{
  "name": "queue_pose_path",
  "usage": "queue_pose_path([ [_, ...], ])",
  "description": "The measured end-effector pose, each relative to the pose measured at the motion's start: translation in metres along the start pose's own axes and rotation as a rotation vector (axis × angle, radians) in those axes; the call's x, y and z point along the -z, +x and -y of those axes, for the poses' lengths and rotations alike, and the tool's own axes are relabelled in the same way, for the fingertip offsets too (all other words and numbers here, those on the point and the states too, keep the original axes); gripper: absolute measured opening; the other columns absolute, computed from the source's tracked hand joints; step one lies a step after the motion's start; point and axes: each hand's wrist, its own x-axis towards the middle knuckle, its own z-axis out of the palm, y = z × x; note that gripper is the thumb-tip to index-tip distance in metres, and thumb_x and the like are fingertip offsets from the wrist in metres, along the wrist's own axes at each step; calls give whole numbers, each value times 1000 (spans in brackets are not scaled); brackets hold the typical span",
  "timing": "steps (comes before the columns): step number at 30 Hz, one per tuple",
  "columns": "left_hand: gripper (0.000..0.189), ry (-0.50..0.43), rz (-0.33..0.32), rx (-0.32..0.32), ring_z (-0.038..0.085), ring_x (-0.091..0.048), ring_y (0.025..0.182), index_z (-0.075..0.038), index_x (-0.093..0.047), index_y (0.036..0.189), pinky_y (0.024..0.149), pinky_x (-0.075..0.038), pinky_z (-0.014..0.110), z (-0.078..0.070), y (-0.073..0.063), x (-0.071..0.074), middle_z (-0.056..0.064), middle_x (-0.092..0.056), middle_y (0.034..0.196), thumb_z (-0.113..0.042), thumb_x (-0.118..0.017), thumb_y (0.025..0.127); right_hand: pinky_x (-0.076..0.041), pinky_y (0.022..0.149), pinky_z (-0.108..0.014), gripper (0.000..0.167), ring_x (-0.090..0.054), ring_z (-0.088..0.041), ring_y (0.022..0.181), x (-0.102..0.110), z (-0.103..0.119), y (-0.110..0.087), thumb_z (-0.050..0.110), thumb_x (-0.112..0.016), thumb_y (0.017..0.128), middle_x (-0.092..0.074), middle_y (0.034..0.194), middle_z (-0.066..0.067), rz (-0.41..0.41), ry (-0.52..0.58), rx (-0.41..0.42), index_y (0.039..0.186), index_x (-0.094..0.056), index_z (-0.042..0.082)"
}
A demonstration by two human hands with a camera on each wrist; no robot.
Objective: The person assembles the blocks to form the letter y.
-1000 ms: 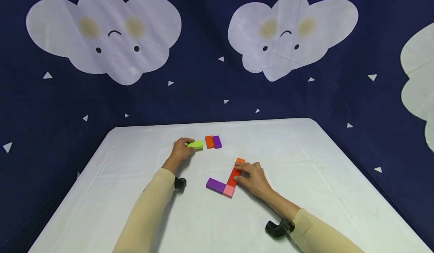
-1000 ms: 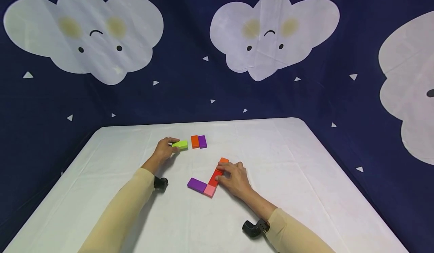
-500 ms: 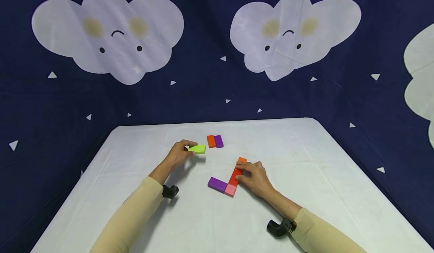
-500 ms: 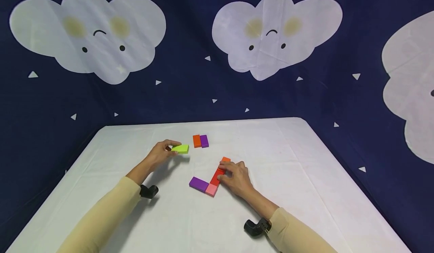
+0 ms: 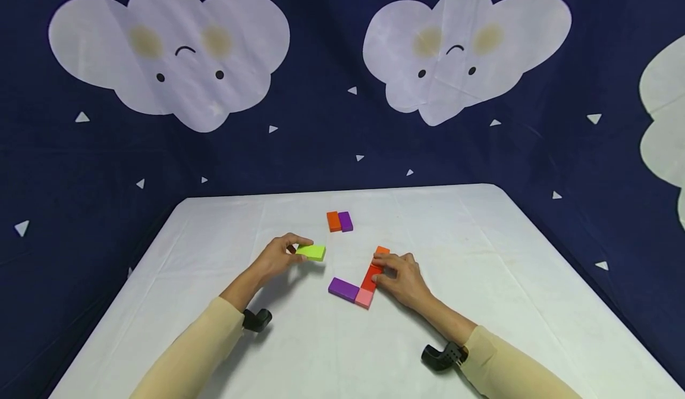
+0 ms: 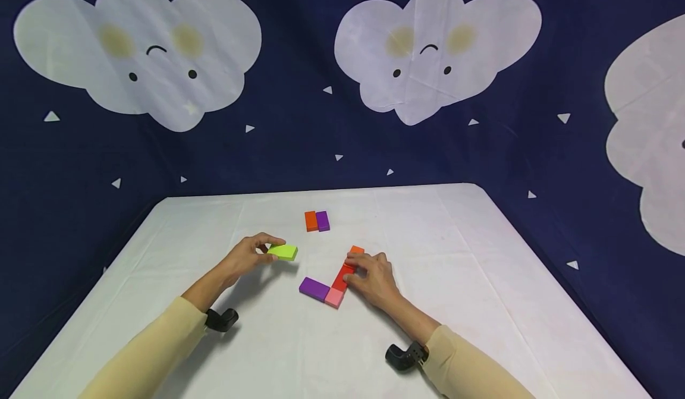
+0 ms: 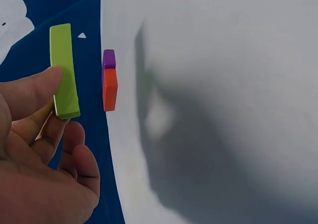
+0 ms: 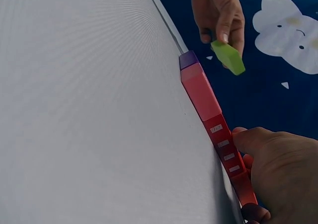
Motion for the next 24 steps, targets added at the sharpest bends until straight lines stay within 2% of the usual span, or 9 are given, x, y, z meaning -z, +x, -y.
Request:
queue_pose_path([
  [7, 34, 9, 64, -82, 20, -47, 93, -14, -68, 115, 70, -36, 28, 10, -11, -5, 6, -62, 113, -2, -65, 83, -30, 77, -32, 34, -39, -12, 80, 1, 0, 0, 24, -75, 77, -67, 120, 3, 4, 16, 7, 110, -71, 15],
  [14, 32, 19, 112, -58, 18, -46, 93, -15, -69, 111, 77, -38, 28, 17, -15, -13, 3, -61, 116, 0, -64, 83, -29, 78, -32, 35, -39, -11, 80, 0, -1, 1, 26, -75, 78, -66, 121, 3, 17, 13, 4, 111, -71, 16],
  [24, 32, 60, 112, -53, 17, -48, 96, -16, -70, 108, 88, -40, 34, 19, -17, -21, 1, -62, 116, 2, -65, 82, -29, 78, -31, 36, -38, -11, 81, 1, 0, 0, 27, -75, 77, -66, 122, 3, 16, 1, 2, 111, -71, 15],
])
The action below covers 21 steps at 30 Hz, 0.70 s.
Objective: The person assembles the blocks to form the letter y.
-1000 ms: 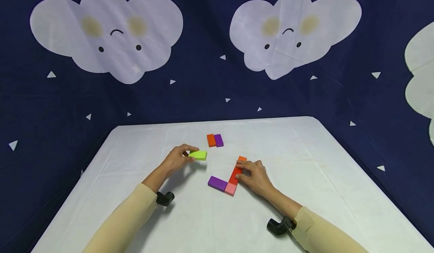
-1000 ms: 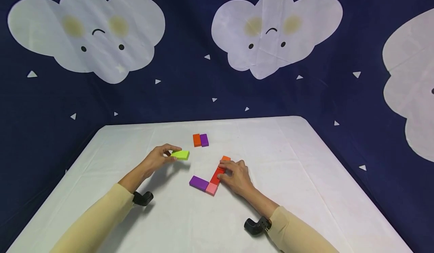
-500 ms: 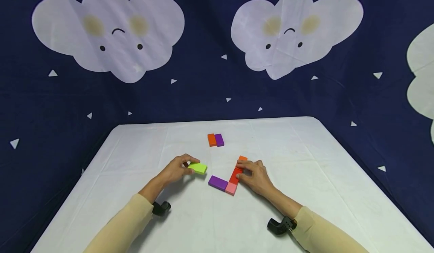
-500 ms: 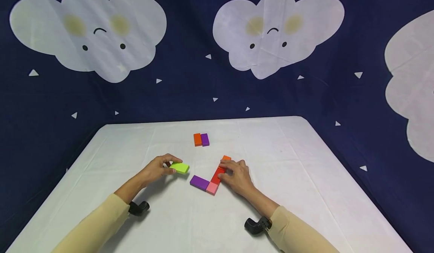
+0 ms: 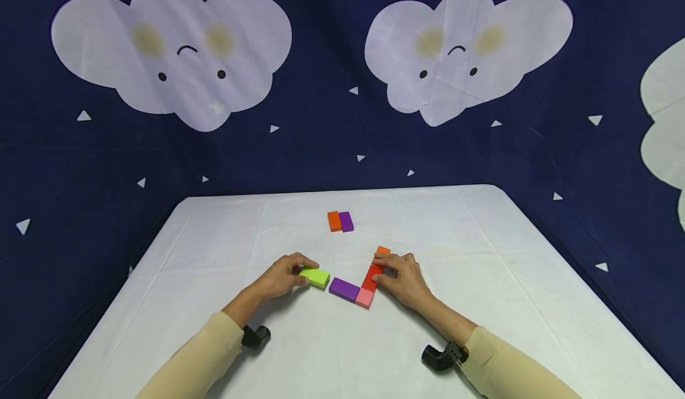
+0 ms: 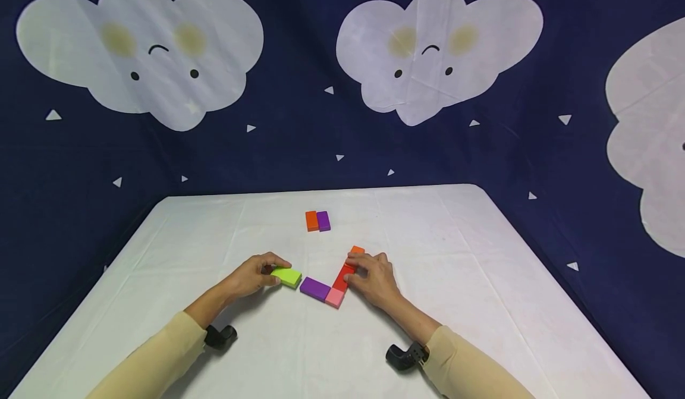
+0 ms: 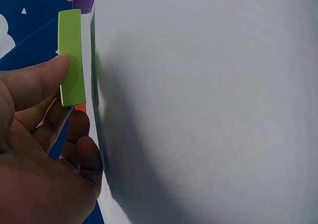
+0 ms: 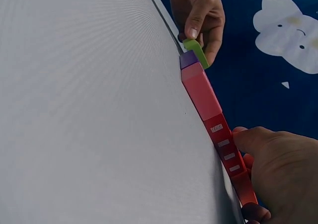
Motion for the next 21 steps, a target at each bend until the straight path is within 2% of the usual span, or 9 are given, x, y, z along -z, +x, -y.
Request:
queue_pose_path([
  [11, 33, 4, 18, -13, 18, -45, 92, -14, -70, 108, 81, -37, 31, 2, 2, -4, 1, -60, 103, 3, -65, 81, -29, 77, -31, 37, -38, -11, 81, 0, 2, -1, 28, -75, 77, -66, 123, 1, 2, -3, -2, 112, -70, 14],
  [21, 33, 15, 19, -25, 17, -45, 91, -14, -70, 108, 80, -36, 30, 1, 3, -6, 1, -60, 102, 3, -66, 81, -30, 77, -31, 36, -38, -10, 80, -1, 1, -1, 28, -76, 77, -66, 122, 3, -5, -5, -6, 111, -71, 16],
])
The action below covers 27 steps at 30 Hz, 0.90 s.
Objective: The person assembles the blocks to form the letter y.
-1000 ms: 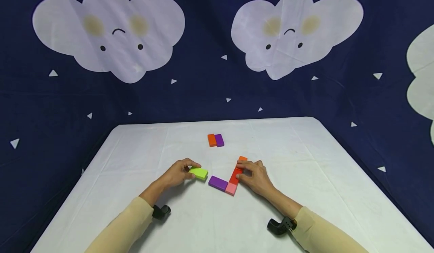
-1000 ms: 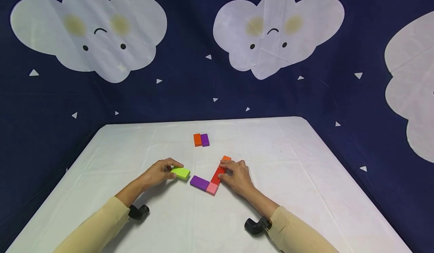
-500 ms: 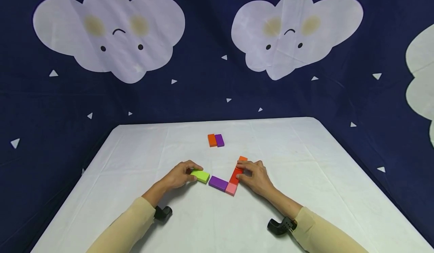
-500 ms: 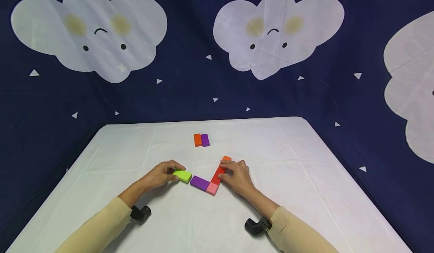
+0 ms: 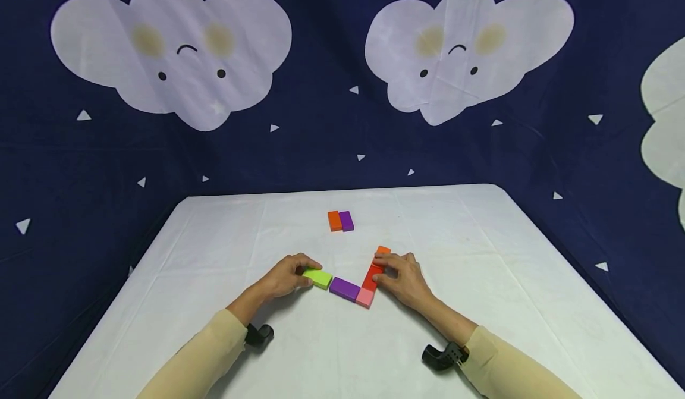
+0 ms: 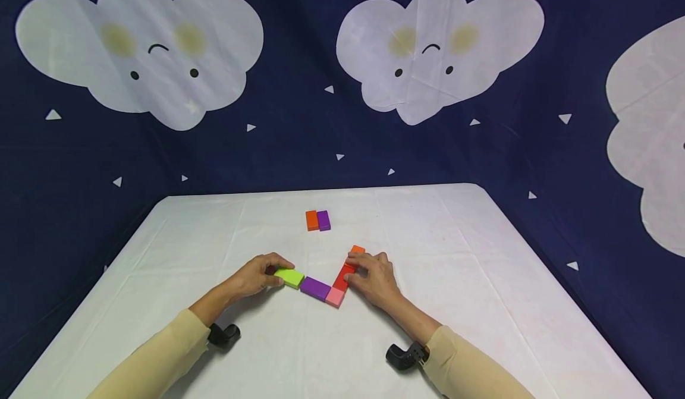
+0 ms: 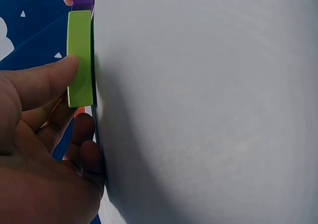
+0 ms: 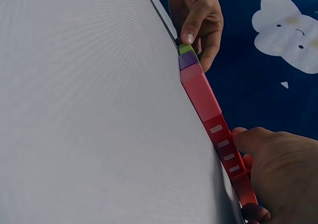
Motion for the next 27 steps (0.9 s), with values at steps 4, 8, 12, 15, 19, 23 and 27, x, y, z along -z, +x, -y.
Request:
queue_pose_path([
  [4, 33, -2, 3, 5, 17, -44, 91, -15, -71, 108, 79, -36, 29, -1, 0, -1, 0, -60, 101, 3, -66, 81, -29, 77, -31, 37, -38, -11, 80, 0, 0, 0, 28, -76, 77, -66, 122, 2, 3, 8, 3, 111, -71, 15],
  [8, 33, -12, 4, 9, 18, -43, 91, -15, -71, 108, 79, -35, 29, -1, -1, -1, 0, -61, 100, 3, -66, 80, -29, 78, -32, 37, -39, -13, 80, 0, 1, -1, 27, -76, 77, -66, 123, 1, 5, 16, 2, 111, -70, 14],
  [12, 33, -19, 6, 8, 18, -44, 91, -14, -71, 108, 79, -35, 29, -2, 0, -1, 0, -61, 101, 3, -66, 80, -30, 78, -33, 36, -39, -14, 80, 0, 2, -1, 26, -76, 77, -66, 122, 1, 2, 17, -3, 111, -71, 14],
  [15, 33, -17, -1, 16, 18, -44, 92, -16, -71, 107, 80, -35, 30, -2, 0, -2, 0, -61, 101, 2, -67, 80, -30, 78, -33, 36, -39, -13, 80, 1, 2, 0, 26, -76, 77, -66, 122, 1, 2, 11, -7, 110, -71, 14],
  [19, 33, -9, -12, 30, 17, -43, 93, -18, -71, 107, 80, -34, 30, -2, 1, -3, -2, -61, 100, 1, -68, 80, -29, 78, -33, 36, -38, -13, 80, 1, 2, 0, 26, -76, 77, -66, 122, 1, 3, 11, -7, 110, -71, 14],
  [23, 33, -9, -13, 28, 17, -42, 93, -18, -71, 107, 80, -34, 30, -2, 0, -3, -2, -61, 98, 0, -69, 79, -29, 78, -33, 36, -38, -13, 80, 1, 3, 0, 25, -76, 77, -66, 122, 0, 2, 11, -2, 110, -71, 14],
  [27, 33, -7, -14, 24, 17, -42, 93, -18, -71, 107, 80, -33, 30, -2, 0, -2, -2, -61, 97, -1, -70, 79, -29, 78, -33, 36, -38, -13, 80, 1, 3, 0, 25, -76, 77, -66, 121, 0, 4, 13, -5, 110, -71, 14],
])
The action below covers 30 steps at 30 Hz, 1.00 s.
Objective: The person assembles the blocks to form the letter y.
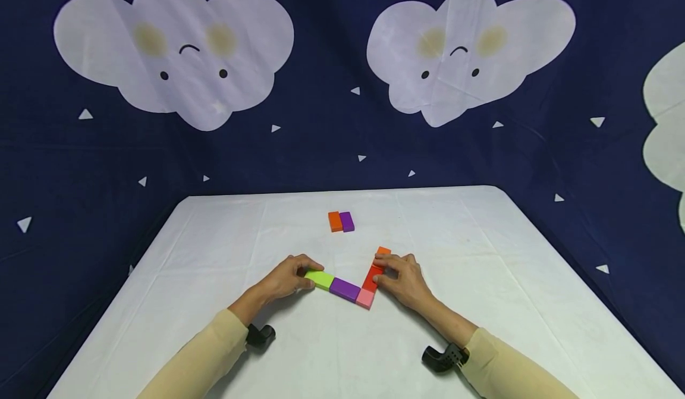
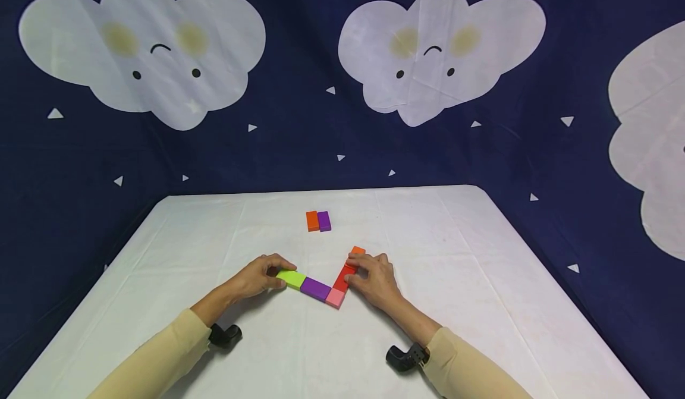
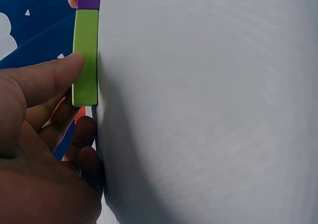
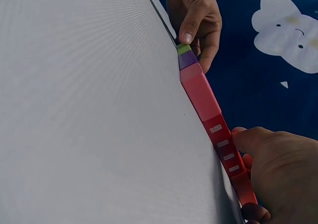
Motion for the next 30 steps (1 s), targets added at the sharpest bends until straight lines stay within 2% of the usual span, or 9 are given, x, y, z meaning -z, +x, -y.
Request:
queue_pose_path([
  [9, 31, 0, 9, -26, 17, -41, 92, -17, -71, 108, 79, -33, 29, 3, 1, 1, -2, -63, 100, -6, -70, 80, -30, 78, -32, 36, -39, -13, 81, 0, 0, 0, 26, -76, 77, -67, 121, 1, -2, -3, 5, 110, -71, 14],
  [23, 31, -9, 34, -93, 19, -40, 92, -14, -70, 109, 79, -32, 29, 3, 0, 3, 1, -66, 104, -1, -67, 81, -30, 78, -32, 36, -38, -11, 80, 0, -1, 0, 27, -76, 77, -66, 121, 4, -3, -6, -3, 110, -71, 16],
  [30, 30, -10, 37, -93, 19, -41, 94, -13, -70, 110, 80, -33, 29, 3, 0, 2, 2, -65, 106, -2, -66, 82, -30, 78, -32, 36, -38, -11, 81, -1, -2, 0, 27, -76, 76, -66, 121, 3, -3, -3, 1, 110, -71, 15],
])
